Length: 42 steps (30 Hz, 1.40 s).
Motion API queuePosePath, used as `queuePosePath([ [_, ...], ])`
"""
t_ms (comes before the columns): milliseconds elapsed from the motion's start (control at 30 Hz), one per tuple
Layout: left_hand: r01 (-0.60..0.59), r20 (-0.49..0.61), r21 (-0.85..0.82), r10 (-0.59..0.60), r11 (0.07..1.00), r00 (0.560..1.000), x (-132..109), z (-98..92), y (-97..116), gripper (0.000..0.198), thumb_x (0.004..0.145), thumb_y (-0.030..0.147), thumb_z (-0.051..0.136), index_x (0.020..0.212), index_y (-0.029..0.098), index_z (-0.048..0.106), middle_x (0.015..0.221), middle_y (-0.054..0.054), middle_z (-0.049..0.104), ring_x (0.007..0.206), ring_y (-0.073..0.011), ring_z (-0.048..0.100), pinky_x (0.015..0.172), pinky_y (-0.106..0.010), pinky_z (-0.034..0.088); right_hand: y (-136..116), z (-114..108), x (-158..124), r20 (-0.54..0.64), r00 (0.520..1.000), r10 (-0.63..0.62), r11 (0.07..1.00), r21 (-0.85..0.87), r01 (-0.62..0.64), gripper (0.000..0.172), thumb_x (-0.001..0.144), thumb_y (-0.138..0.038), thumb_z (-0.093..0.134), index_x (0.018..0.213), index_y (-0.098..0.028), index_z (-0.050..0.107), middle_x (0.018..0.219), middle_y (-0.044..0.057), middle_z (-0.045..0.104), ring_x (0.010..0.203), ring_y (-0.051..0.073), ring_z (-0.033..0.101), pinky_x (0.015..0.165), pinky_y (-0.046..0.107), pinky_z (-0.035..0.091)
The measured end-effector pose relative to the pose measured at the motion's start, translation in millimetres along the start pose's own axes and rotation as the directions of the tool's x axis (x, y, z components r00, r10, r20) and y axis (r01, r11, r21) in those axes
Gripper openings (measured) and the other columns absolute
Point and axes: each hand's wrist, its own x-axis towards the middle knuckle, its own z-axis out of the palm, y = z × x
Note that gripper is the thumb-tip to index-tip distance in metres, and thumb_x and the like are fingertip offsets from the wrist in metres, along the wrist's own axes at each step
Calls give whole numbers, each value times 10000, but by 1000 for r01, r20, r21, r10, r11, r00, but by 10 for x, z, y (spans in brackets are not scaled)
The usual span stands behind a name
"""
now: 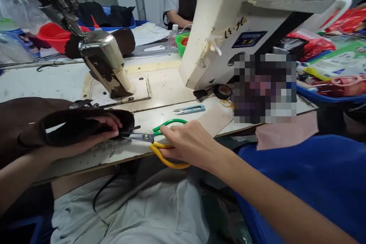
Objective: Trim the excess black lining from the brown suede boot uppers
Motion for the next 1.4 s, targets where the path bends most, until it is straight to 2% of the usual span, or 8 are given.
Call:
queuePosePath([
  [133,69,-23,-54,-70,996,997,-79,12,174,288,961,481,596,925,204,669,1095,-43,683,1053,-203,626,999,-317,482,-112,-191,180,79,997,-20,1000,-11,21,293,943,-456,670,876,-180,596,685,18,646,529,155,502,536,306,124],
  [333,100,-44,-165,-109,981,993,-81,-144,188,338,872,538,688,881,200,711,1079,-62,696,1011,-228,640,936,-337,510,-172,-365,272,180,982,-56,992,-105,76,248,979,-390,642,892,-160,608,675,33,650,503,151,485,542,305,134],
  [500,105,-62,-218,-121,970,991,-98,-216,215,340,837,544,726,857,205,726,1063,-47,712,1051,-236,641,979,-343,507,-293,-409,293,160,986,-47,983,-166,73,254,1001,-382,605,961,-132,619,630,24,629,482,162,491,525,303,141],
  [800,114,-158,-268,-160,957,974,-117,-286,304,360,791,554,775,847,200,733,1129,-52,707,1092,-251,637,1025,-357,508,-576,-668,527,118,988,-97,957,-263,125,349,1010,-423,621,1057,-79,655,775,117,696,737,276,682,555,300,262],
  [1000,64,-203,-298,-128,952,971,-72,-358,431,356,784,541,786,837,195,726,1092,-61,706,1075,-247,636,1024,-366,508,-683,-647,665,53,989,-137,968,-203,145,406,995,-467,630,1025,-68,695,834,147,724,835,314,712,614,314,394],
  [1133,42,-177,-305,-100,951,979,-42,-402,470,325,790,517,792,813,201,721,1088,-49,698,1077,-237,625,993,-332,503,-749,-593,797,8,991,-136,984,-116,136,403,967,-496,627,963,-102,717,837,142,732,879,325,715,657,333,444],
  [1300,46,-185,-453,-145,890,972,-6,-467,533,350,754,530,836,858,214,727,1064,-44,690,1048,-229,617,993,-338,496,-882,-478,938,24,977,-210,976,-44,211,374,951,-483,683,980,-112,720,875,137,745,851,310,716,626,336,447],
  [1400,107,-76,-463,-159,880,984,-117,-533,561,372,808,596,766,878,238,698,913,-33,699,888,-195,633,848,-309,529,-898,-458,904,47,975,-216,976,-13,217,304,949,-408,712,976,-105,713,843,121,741,799,290,715,587,324,416],
])
